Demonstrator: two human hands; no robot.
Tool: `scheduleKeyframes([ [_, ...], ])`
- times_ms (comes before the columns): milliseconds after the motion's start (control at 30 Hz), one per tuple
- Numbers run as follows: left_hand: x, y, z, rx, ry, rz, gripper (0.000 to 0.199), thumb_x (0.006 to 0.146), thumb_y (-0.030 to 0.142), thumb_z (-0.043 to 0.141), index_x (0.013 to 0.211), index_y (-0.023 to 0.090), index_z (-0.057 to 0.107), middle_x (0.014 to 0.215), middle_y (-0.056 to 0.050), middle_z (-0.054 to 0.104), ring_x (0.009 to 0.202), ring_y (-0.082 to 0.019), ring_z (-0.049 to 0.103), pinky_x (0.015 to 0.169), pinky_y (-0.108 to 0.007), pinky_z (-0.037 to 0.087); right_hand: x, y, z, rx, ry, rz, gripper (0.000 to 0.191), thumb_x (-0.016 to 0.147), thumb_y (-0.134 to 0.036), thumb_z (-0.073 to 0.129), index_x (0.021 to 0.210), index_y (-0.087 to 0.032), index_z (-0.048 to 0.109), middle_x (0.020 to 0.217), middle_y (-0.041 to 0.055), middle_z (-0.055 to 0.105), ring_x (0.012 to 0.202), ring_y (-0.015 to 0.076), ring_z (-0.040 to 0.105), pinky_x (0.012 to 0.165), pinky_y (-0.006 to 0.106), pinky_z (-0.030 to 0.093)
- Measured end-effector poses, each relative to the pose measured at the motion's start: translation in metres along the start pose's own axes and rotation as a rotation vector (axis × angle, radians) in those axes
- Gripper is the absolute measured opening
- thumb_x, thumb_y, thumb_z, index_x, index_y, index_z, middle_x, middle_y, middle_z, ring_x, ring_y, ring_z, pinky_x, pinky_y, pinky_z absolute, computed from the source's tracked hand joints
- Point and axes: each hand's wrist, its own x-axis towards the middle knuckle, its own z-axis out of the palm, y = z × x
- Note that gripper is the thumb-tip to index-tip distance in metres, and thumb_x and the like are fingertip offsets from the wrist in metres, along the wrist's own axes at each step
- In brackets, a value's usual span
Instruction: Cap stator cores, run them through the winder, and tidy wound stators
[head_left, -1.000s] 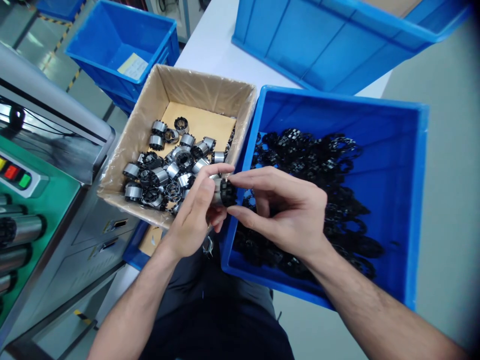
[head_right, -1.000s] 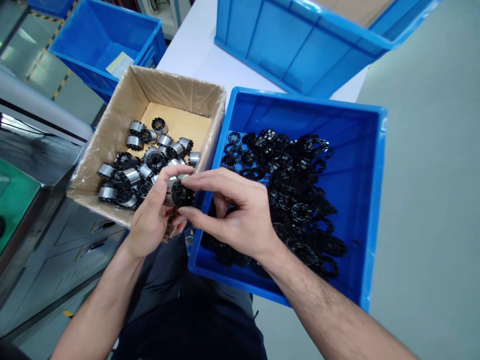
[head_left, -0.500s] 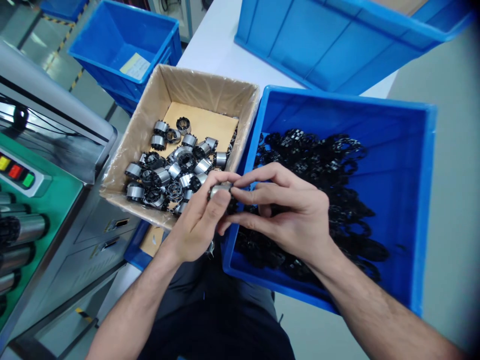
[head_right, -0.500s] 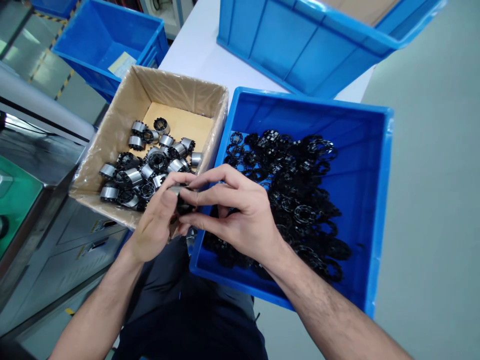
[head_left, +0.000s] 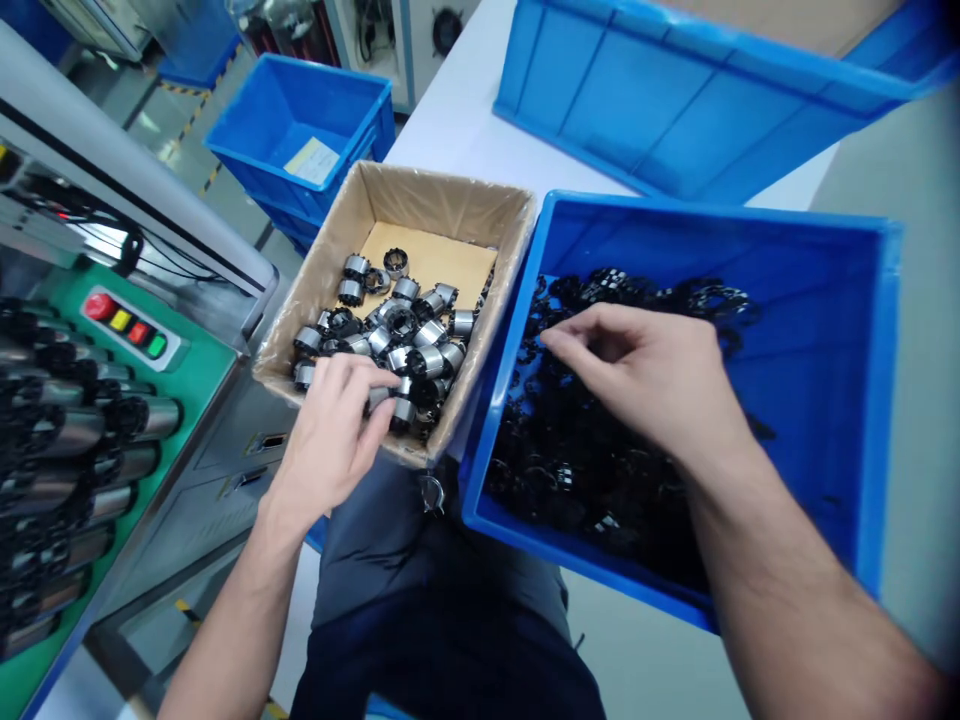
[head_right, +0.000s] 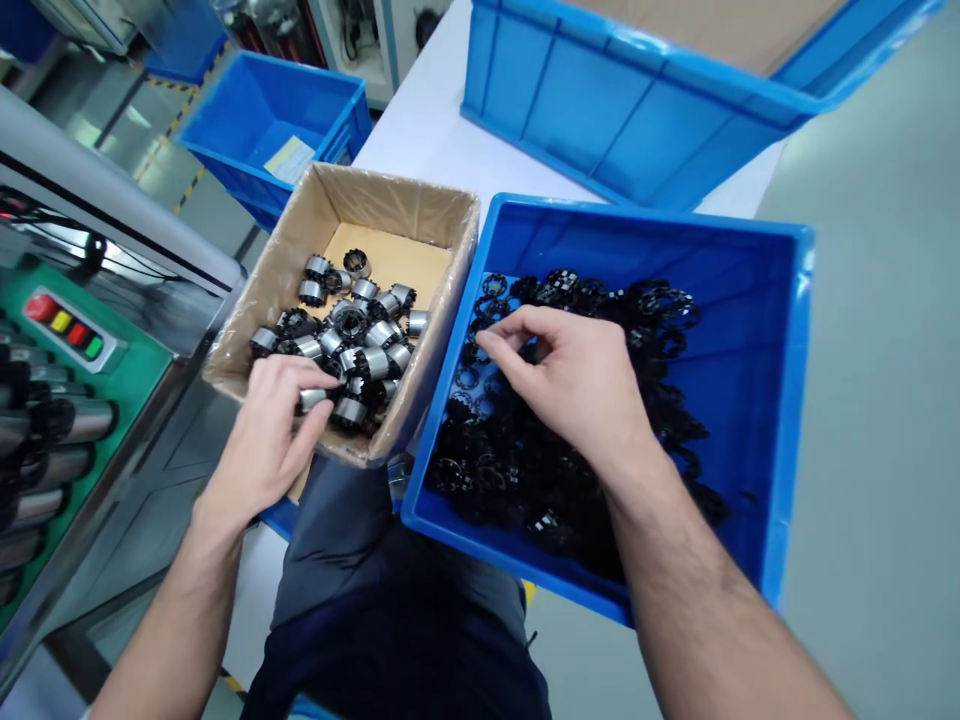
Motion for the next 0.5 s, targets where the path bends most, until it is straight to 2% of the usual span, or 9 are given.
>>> scheduleKeyframes([
  [67, -0.014, 0.003, -0.004, 0.055, -0.054, -0.053, 0.03, 0.12, 0.029, 0.064, 0.149, 0.024, 0.061, 0.149, -0.014, 0.063, 0.142, -0.034, 0.057, 0.123, -0.054, 0.052, 0.001, 0.006, 0.002, -0.099, -0.086, 0.015, 0.024, 0.098, -0.045, 0.084, 0.088, -0.023, 0.086, 0.07, 0.0004, 0.076, 0.058, 0.0161, 0.058, 0.065, 0.033, 0.043],
  [167, -0.044, 0.019, -0.013, 0.057, 0.051, -0.16, 0.047, 0.118, 0.037, 0.07, 0.161, 0.026, 0.056, 0.164, -0.016, 0.058, 0.154, -0.035, 0.052, 0.131, -0.057, 0.048, 0.002, 0.012, 0.006, -0.177, -0.177, 0.009, 0.021, 0.097, -0.042, 0.082, 0.091, -0.024, 0.087, 0.084, 0.0032, 0.086, 0.069, 0.0203, 0.071, 0.072, 0.034, 0.048],
  [233, -0.073, 0.032, -0.022, 0.04, 0.118, -0.22, 0.044, 0.119, 0.038, 0.069, 0.16, 0.029, 0.056, 0.163, -0.013, 0.06, 0.154, -0.033, 0.054, 0.131, -0.054, 0.049, 0.001, 0.012, 0.007, -0.186, -0.221, -0.024, 0.018, 0.097, -0.04, 0.08, 0.097, -0.024, 0.089, 0.094, 0.0043, 0.089, 0.077, 0.0223, 0.077, 0.078, 0.034, 0.052],
  [367, -0.153, 0.049, -0.038, 0.02, 0.185, -0.356, 0.035, 0.12, 0.04, 0.066, 0.154, 0.033, 0.061, 0.161, -0.011, 0.062, 0.151, -0.031, 0.059, 0.126, -0.052, 0.053, -0.002, 0.0, 0.007, -0.191, -0.235, -0.106, 0.024, 0.098, -0.041, 0.078, 0.108, -0.023, 0.09, 0.094, 0.006, 0.089, 0.079, 0.0244, 0.079, 0.08, 0.036, 0.056],
  [500, -0.243, 0.053, -0.044, 0.042, 0.302, -0.525, 0.033, 0.119, 0.049, 0.065, 0.148, 0.034, 0.067, 0.156, -0.011, 0.066, 0.148, -0.034, 0.065, 0.12, -0.055, 0.057, -0.011, -0.027, 0.003, -0.214, -0.24, -0.185, 0.029, 0.102, -0.044, 0.072, 0.108, -0.022, 0.088, 0.094, 0.0096, 0.088, 0.08, 0.0277, 0.081, 0.077, 0.038, 0.059],
])
